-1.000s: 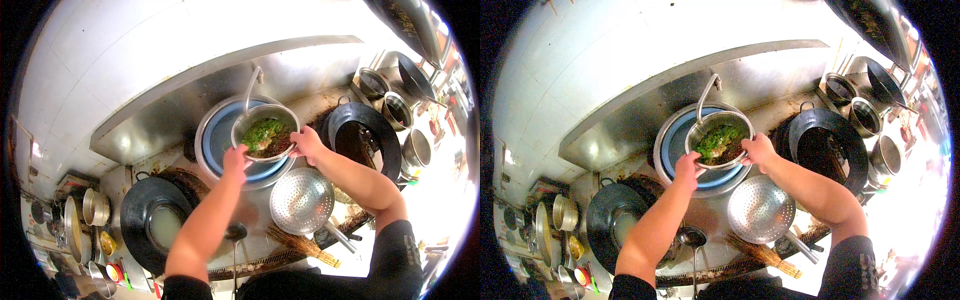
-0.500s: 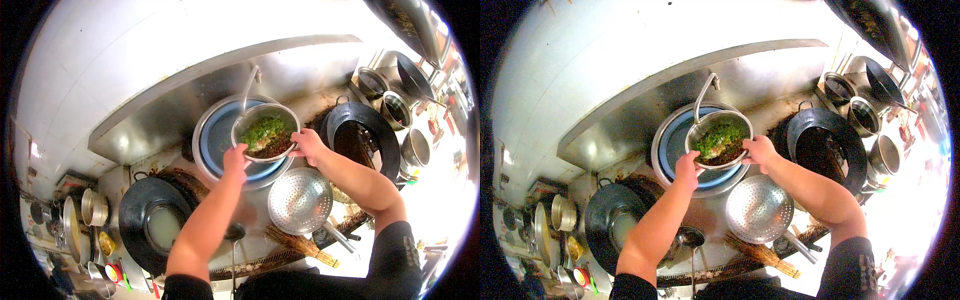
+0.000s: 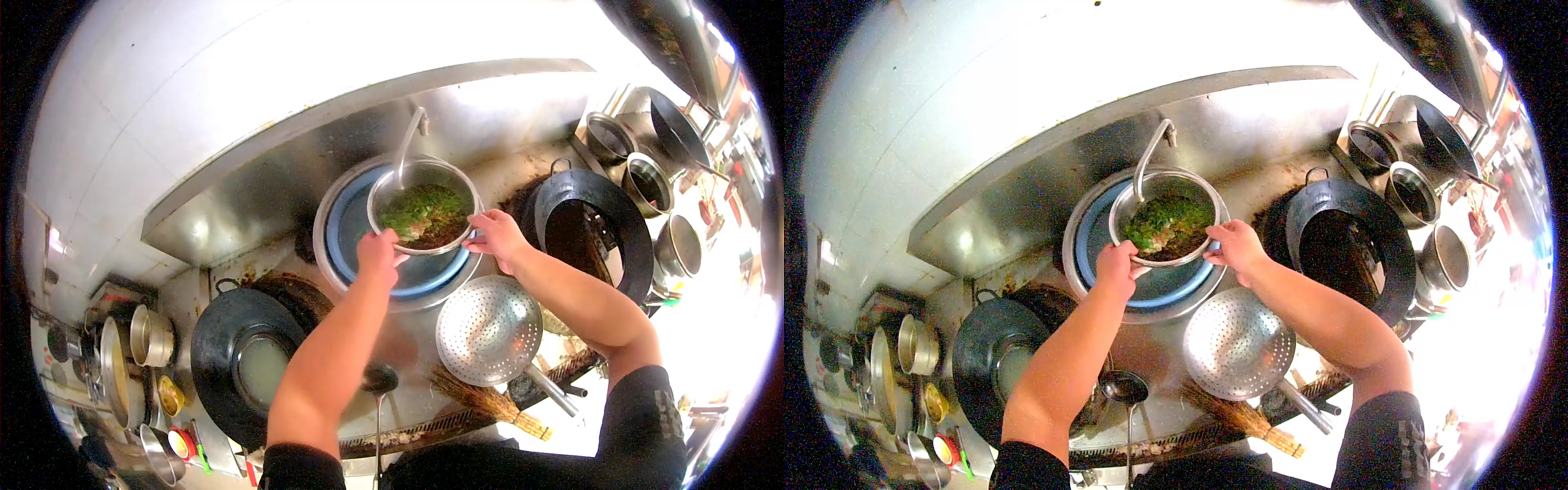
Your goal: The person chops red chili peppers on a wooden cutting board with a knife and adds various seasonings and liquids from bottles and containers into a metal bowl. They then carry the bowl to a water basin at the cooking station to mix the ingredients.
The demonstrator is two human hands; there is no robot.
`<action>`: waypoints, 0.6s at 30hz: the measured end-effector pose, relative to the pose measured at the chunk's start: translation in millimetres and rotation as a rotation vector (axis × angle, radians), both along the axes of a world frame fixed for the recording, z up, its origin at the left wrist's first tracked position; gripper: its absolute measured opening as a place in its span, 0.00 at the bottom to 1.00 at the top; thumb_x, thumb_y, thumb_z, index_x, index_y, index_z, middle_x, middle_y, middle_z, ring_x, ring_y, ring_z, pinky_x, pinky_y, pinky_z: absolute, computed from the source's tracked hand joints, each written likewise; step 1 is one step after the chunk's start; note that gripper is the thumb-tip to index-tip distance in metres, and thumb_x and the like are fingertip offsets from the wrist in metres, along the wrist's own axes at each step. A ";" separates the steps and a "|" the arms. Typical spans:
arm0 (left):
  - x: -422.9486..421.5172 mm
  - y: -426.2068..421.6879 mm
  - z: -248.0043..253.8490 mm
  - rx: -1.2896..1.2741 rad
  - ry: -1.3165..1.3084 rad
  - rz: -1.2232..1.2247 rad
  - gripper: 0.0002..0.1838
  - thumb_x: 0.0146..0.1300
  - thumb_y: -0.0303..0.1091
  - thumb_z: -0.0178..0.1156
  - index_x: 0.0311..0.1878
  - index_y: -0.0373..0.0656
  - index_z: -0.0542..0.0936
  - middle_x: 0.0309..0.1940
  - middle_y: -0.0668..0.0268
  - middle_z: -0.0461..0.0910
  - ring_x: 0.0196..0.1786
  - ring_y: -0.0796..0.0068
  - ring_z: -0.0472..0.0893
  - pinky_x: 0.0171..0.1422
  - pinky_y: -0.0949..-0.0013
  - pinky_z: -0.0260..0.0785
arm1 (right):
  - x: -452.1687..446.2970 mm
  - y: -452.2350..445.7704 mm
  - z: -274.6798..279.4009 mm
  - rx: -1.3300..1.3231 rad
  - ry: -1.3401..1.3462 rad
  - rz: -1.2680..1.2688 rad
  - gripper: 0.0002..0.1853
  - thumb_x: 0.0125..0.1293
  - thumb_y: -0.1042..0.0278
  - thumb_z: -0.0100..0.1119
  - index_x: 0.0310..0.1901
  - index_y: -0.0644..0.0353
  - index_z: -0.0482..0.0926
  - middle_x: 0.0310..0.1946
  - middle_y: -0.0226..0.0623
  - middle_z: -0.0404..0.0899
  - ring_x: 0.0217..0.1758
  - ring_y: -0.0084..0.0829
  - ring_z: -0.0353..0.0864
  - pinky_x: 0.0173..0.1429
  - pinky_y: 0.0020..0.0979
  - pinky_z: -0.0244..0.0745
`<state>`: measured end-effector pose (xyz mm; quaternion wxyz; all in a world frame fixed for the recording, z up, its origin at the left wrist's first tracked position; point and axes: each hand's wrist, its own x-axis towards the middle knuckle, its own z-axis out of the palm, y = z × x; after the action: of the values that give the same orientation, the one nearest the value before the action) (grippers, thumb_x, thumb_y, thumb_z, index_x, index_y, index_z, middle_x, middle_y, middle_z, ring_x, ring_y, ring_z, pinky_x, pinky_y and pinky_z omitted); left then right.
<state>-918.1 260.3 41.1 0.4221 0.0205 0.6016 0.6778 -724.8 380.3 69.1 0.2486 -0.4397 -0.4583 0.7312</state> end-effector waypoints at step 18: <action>-25.4 8.0 -4.6 -0.016 0.042 0.160 0.13 0.56 0.25 0.56 0.45 0.40 0.71 0.38 0.62 0.74 0.37 0.67 0.79 0.38 0.59 0.82 | 9.6 3.4 10.3 0.072 -0.047 0.105 0.13 0.64 0.70 0.58 0.47 0.66 0.71 0.33 0.39 0.75 0.27 0.31 0.81 0.31 0.28 0.80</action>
<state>-943.5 268.2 36.4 0.3540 -0.0171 0.6155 0.7040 -715.2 383.7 79.3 0.2150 -0.4227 -0.5125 0.7158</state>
